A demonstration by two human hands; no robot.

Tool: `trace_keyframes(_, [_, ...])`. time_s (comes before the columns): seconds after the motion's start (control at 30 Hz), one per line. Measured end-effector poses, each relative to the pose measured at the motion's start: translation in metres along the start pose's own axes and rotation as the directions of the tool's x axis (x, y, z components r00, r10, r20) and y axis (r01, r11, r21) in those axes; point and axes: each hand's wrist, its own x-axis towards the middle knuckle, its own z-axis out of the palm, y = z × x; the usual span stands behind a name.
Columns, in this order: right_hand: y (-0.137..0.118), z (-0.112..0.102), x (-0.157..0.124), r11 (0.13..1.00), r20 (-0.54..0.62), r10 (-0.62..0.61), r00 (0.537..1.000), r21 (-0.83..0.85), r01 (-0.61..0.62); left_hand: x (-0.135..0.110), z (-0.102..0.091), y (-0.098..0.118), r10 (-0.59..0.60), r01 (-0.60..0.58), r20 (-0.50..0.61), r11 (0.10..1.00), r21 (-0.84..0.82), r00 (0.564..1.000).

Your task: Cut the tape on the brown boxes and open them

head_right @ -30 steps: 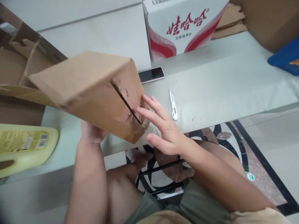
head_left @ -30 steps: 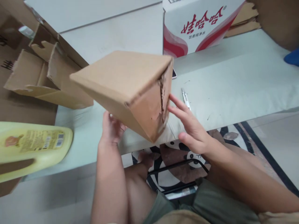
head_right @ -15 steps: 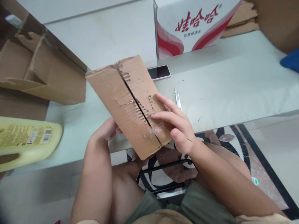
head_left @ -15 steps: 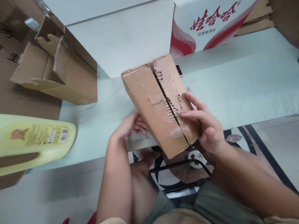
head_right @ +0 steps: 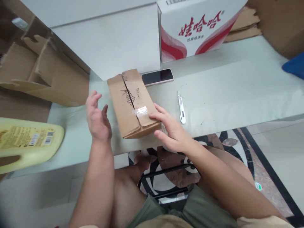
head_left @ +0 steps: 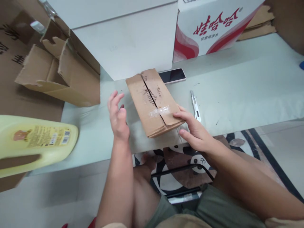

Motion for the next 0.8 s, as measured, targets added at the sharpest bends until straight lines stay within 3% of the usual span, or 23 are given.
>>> trace_keyframes(0.1, [0.0,0.002,0.0,1.0,-0.019,-0.02,1.0,-0.009,0.02,-0.006,0.007,0.004,0.154,-0.157,0.148,0.988,0.007,0.977])
trace_keyframes(0.23, [-0.001,0.003,0.001,0.998,-0.048,-0.042,0.998,-0.045,0.039,-0.01,0.017,0.01,0.206,-0.228,0.226,0.971,0.072,0.952])
trace_keyframes(0.47, [-0.002,-0.001,0.0,0.964,-0.166,-0.001,0.986,-0.263,-0.043,-0.01,0.021,0.001,0.115,-0.128,0.221,0.991,0.046,0.969])
trace_keyframes(0.6, [0.002,-0.006,-0.002,0.961,-0.231,-0.001,0.973,-0.27,-0.063,-0.009,0.026,0.006,0.053,-0.053,0.162,0.999,-0.004,0.985])
trace_keyframes(0.7, [0.009,-0.017,-0.004,0.917,-0.343,0.123,0.931,-0.319,-0.239,-0.011,0.03,0.014,-0.01,0.015,0.132,0.999,-0.038,0.991])
trace_keyframes(0.8, [0.018,-0.033,-0.005,0.718,-0.405,0.368,0.837,-0.449,-0.532,-0.016,0.032,0.02,-0.075,0.078,0.109,0.997,-0.023,0.991])
